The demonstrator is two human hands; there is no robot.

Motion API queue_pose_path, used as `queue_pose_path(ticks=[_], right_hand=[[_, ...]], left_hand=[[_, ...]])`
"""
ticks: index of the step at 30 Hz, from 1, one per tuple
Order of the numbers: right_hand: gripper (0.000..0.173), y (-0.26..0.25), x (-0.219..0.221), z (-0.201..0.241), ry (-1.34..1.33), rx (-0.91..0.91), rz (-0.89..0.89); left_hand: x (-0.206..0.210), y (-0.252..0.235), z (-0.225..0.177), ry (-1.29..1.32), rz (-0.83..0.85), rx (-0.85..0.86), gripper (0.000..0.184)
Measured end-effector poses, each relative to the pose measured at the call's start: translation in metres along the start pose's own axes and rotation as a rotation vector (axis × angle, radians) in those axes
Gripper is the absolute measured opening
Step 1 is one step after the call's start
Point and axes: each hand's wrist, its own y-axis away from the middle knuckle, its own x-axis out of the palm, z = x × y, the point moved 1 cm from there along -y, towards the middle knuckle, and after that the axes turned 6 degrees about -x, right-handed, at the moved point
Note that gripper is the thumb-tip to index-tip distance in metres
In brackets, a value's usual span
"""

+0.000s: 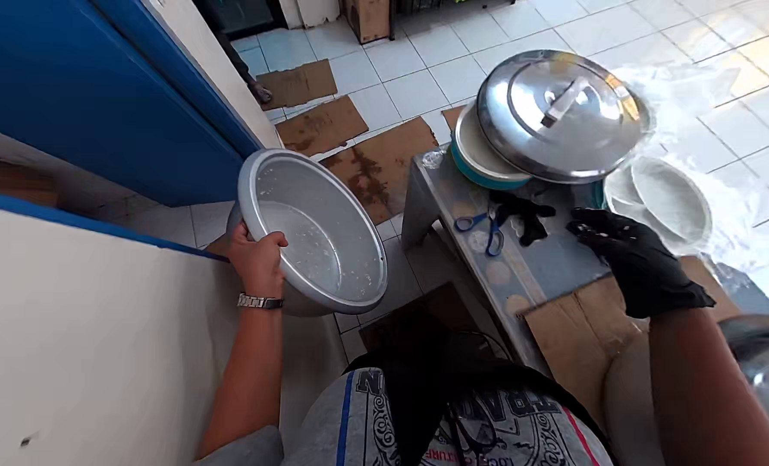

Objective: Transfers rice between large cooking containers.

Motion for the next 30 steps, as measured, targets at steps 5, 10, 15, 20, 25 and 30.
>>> queue_pose_path(ticks=[5,10,15,20,25,30], right_hand=[[0.037,-0.092,-0.032,-0.001,-0.037,-0.021,-0.190],[0.064,-0.213,-0.021,0.022,0.089,0.129,-0.456],[0.088,-0.313,-0.006,0.010,0.373,0.363,-0.518],[0.057,-0.347,0.012,-0.003,0.401,0.489,-0.565],[0.068,-0.381,0.018,0.007,0.448,0.660,-0.626],[0.051,-0.402,0.025,0.026,0.534,0.811,-0.590]], left_hand=[[0.028,-0.062,-0.005,0.019,-0.107,-0.101,0.069],[0.032,-0.112,-0.041,0.072,-0.266,-0.155,0.058],[0.043,-0.183,-0.059,0.117,-0.373,-0.165,0.066],[0.075,-0.297,-0.045,-0.004,-0.427,-0.221,0.070],[0.117,-0.390,-0.037,-0.413,-0.415,-0.433,0.062],[0.136,-0.460,-0.007,-1.220,0.365,-0.454,0.031]])
